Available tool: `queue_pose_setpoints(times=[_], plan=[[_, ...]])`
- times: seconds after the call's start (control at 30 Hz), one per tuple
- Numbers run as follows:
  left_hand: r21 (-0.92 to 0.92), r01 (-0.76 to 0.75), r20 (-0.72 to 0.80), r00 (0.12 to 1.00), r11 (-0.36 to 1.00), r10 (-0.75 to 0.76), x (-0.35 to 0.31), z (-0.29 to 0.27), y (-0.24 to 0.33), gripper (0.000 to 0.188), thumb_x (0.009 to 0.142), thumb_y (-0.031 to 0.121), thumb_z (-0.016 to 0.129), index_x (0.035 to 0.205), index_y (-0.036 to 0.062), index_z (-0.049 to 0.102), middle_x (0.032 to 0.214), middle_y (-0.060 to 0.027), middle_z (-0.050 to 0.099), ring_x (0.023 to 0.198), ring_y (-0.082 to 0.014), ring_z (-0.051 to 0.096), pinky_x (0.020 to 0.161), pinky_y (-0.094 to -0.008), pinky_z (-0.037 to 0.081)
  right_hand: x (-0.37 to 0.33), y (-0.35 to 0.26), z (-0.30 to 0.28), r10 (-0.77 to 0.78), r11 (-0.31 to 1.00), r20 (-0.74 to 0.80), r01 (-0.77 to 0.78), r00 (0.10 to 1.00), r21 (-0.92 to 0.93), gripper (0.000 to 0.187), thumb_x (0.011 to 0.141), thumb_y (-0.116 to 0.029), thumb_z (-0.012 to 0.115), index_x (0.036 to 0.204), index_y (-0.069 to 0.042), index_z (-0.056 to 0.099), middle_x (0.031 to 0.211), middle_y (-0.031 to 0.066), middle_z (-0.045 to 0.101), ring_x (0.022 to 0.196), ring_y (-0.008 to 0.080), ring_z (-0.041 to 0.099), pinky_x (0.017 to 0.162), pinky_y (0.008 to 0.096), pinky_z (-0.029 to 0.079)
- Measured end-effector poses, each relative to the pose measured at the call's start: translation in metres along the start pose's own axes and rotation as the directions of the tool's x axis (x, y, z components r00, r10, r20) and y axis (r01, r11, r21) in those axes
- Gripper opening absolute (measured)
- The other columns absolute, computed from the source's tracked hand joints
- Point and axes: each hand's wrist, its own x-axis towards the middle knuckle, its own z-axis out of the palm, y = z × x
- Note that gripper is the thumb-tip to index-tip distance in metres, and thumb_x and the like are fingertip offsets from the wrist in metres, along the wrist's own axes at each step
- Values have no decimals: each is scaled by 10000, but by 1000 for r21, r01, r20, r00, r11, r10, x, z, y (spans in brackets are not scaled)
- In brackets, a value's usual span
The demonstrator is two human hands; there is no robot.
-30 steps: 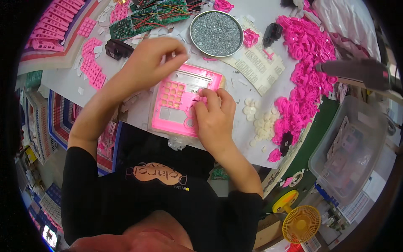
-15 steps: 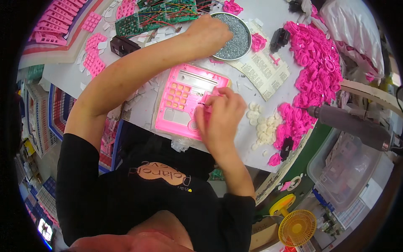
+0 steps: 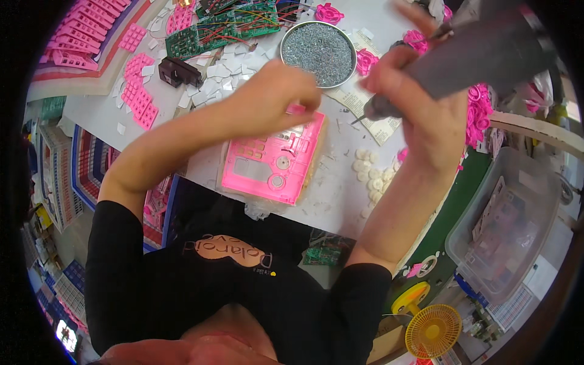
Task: Assembling a pink toy house by gluing components like windows and electronic boards.
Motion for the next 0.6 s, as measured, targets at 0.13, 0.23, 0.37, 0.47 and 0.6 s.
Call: queue_pose_setpoints(times=[0.13, 0.23, 0.37, 0.47, 0.6], plan=[[125, -102, -18, 994, 987, 105, -58, 5, 34, 157, 790, 156, 760, 926, 126, 687, 893, -6, 656, 829, -200, 608, 818, -403, 382, -28, 26, 37, -204, 949, -9, 200, 979, 245, 612, 849, -71, 712, 1386, 2, 428, 751, 107, 621, 630, 205, 600, 659, 369, 553], [15, -27, -2, 1000, 1000, 27, -80, 10, 45, 177, 790, 150, 761, 951, 125, 693, 889, 5, 654, 799, -179, 594, 820, -391, 362, -62, 32, 71, -212, 890, -143, 251, 967, 382, 594, 864, -110, 747, 1364, -62, 431, 663, 54, 559, 576, 168, 539, 579, 339, 481], [-46, 20, -83, 996, 999, -23, -83, 11, 56, 80, 809, 153, 727, 863, 139, 670, 821, 13, 620, 809, -174, 601, 866, -386, 369, -90, 38, 82, -246, 894, -89, 261, 965, 365, 489, 895, -153, 731, 1293, -82, 456, 627, 12, 504, 564, 164, 495, 553, 341, 437], [-51, 21, -90, 996, 998, -25, -87, 15, 55, 97, 797, 150, 738, 858, 141, 663, 807, 10, 606, 799, -176, 594, 875, -386, 368, -96, 40, 86, -247, 927, -53, 252, 968, 279, 443, 932, -207, 705, 1284, -119, 452, 630, 2, 492, 546, 153, 480, 516, 328, 406], [0, -17, -117, 993, 1000, 17, -87, 14, 53, 181, 743, 116, 785, 882, 125, 669, 804, 4, 609, 763, -183, 587, 831, -387, 365, -102, 37, 87, -230, 915, -113, 255, 967, 313, 435, 905, -184, 743, 1245, -110, 482, 664, 38, 558, 598, 193, 530, 614, 364, 479]])
